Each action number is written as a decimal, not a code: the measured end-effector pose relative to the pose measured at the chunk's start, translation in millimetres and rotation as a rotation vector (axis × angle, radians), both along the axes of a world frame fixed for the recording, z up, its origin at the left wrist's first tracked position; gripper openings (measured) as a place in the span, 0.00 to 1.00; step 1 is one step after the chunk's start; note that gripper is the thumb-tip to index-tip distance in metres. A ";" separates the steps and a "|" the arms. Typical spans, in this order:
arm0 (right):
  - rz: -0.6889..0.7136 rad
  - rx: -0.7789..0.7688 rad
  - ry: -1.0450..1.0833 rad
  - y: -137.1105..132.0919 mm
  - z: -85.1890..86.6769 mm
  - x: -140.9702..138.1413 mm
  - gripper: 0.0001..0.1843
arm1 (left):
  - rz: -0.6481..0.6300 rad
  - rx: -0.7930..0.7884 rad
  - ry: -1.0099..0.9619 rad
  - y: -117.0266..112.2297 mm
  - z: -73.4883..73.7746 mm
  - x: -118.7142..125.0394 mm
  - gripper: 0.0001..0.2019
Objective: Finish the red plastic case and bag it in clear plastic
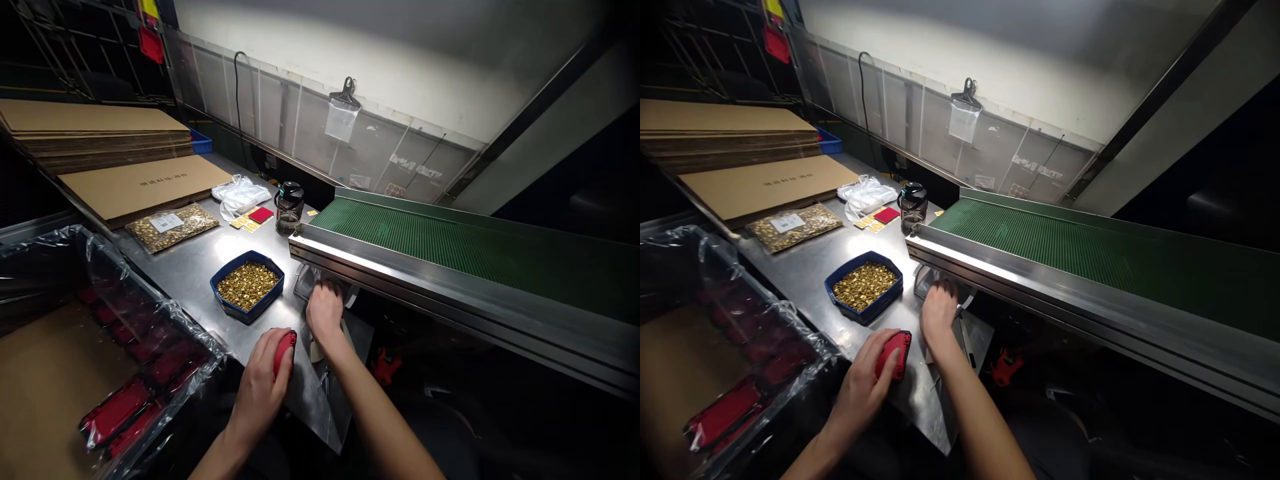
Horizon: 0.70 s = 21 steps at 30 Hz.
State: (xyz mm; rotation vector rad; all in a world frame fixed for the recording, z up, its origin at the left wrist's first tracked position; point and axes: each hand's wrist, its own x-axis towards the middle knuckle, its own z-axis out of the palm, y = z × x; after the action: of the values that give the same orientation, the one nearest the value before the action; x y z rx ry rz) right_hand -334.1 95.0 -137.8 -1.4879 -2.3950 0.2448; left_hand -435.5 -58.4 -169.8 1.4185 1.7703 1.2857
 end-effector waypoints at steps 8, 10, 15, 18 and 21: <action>-0.109 -0.450 0.933 -133.3 14.9 80.7 0.10 | -0.305 -0.073 -0.379 -14.4 17.7 16.3 0.40; -0.184 -0.684 1.243 -145.2 9.2 105.0 0.21 | -0.528 -0.198 -0.534 -13.6 15.6 33.4 0.32; -0.440 -0.672 1.270 -165.4 -5.7 160.6 0.25 | -0.536 -0.390 -0.689 -20.3 0.6 90.3 0.19; -0.542 -0.632 1.232 -180.4 -9.3 186.0 0.25 | -0.541 -0.437 -0.678 -26.0 -8.2 111.8 0.19; -0.601 -0.601 1.237 -193.6 -11.5 203.4 0.28 | -0.585 -0.494 -0.711 -29.4 -10.2 124.4 0.18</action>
State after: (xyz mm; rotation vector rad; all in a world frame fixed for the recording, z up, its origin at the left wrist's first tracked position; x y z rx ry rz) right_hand -130.7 -98.5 -149.3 -1.4793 -0.8822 1.3273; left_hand -311.1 -87.8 -180.0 0.9196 0.9847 0.8044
